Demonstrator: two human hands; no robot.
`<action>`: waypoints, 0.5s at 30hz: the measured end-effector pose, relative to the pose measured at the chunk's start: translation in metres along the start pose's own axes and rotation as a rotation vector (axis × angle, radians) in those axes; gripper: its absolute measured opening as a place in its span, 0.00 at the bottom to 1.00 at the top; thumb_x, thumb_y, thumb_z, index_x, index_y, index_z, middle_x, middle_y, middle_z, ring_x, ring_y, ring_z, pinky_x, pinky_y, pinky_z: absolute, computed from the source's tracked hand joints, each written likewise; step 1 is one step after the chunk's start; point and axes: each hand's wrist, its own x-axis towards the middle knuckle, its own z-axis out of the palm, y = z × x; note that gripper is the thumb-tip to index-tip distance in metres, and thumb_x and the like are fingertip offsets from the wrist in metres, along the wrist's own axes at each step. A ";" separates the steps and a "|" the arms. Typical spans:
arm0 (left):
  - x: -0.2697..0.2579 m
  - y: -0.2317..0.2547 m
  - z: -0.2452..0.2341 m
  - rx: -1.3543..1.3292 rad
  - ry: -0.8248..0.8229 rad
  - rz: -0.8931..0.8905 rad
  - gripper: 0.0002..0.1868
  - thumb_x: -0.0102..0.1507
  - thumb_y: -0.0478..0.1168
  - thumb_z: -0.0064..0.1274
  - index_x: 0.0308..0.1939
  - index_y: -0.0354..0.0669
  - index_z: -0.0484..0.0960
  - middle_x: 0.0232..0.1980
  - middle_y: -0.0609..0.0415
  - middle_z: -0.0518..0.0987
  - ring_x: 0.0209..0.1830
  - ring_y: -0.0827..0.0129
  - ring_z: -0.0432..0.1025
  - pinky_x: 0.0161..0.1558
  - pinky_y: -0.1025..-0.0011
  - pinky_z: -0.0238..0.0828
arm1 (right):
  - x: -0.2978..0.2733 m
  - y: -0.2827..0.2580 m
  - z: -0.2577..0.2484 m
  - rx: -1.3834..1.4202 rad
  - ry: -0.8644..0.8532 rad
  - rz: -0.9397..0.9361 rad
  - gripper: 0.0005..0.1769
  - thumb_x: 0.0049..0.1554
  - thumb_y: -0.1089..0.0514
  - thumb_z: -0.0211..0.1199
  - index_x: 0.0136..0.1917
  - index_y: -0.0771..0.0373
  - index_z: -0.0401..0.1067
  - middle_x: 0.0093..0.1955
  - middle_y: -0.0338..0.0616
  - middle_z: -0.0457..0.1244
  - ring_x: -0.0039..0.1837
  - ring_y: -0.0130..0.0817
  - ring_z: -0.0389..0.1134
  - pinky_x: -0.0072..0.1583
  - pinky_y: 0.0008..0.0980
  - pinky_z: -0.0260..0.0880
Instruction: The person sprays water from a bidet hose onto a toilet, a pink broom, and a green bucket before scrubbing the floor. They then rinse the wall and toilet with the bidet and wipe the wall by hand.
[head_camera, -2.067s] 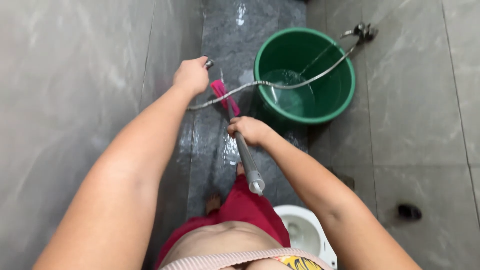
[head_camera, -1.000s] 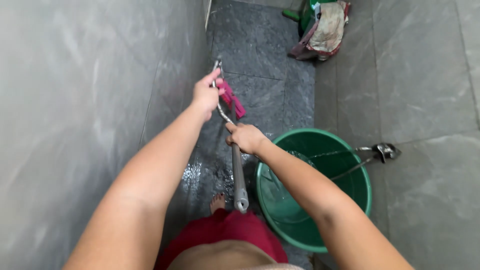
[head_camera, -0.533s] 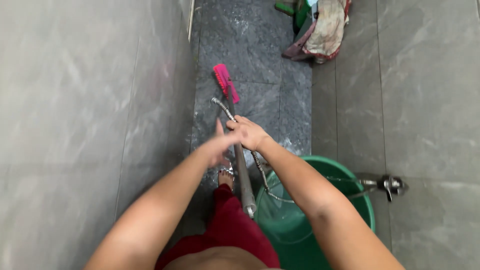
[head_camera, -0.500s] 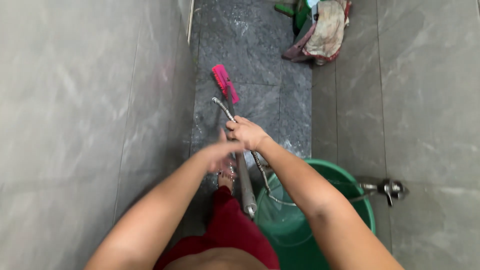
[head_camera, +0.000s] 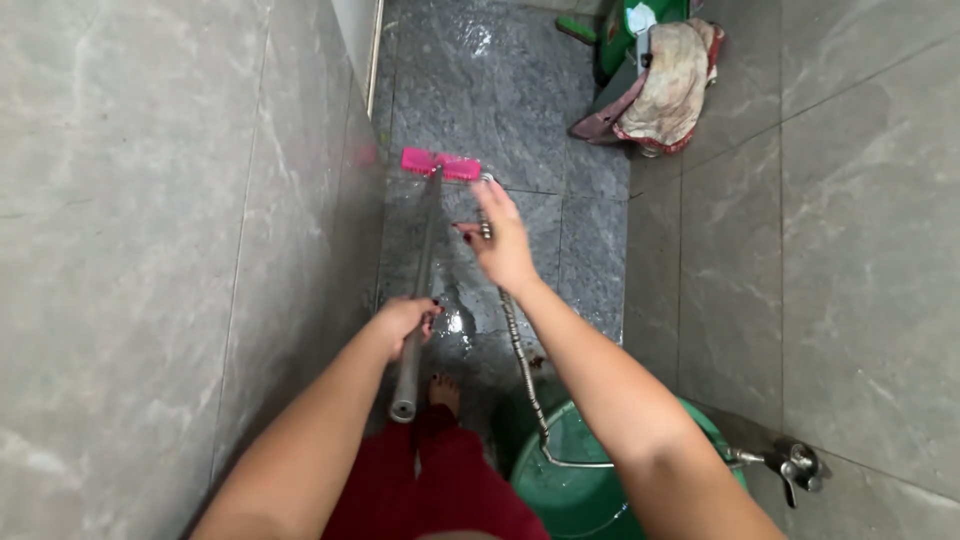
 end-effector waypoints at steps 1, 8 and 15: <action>-0.005 0.000 -0.005 0.001 -0.009 0.001 0.01 0.65 0.32 0.51 0.39 0.39 0.75 0.26 0.52 0.72 0.17 0.73 0.64 0.19 0.73 0.64 | -0.001 -0.001 -0.002 0.199 0.061 0.153 0.43 0.51 0.73 0.56 0.77 0.56 0.51 0.74 0.46 0.52 0.57 0.38 0.73 0.50 0.29 0.78; -0.050 -0.038 0.000 0.544 0.263 -0.076 0.23 0.64 0.28 0.42 0.63 0.44 0.68 0.36 0.43 0.76 0.26 0.59 0.71 0.25 0.57 0.72 | -0.033 -0.002 -0.032 0.270 0.115 0.606 0.32 0.66 0.62 0.56 0.81 0.67 0.57 0.48 0.48 0.70 0.31 0.26 0.68 0.31 0.22 0.61; 0.035 0.026 0.010 0.667 0.175 0.182 0.33 0.61 0.26 0.40 0.71 0.40 0.60 0.35 0.38 0.78 0.24 0.55 0.73 0.21 0.56 0.67 | 0.001 -0.026 -0.060 0.359 0.167 0.499 0.23 0.61 0.67 0.54 0.69 0.67 0.62 0.44 0.44 0.69 0.30 0.25 0.65 0.31 0.25 0.62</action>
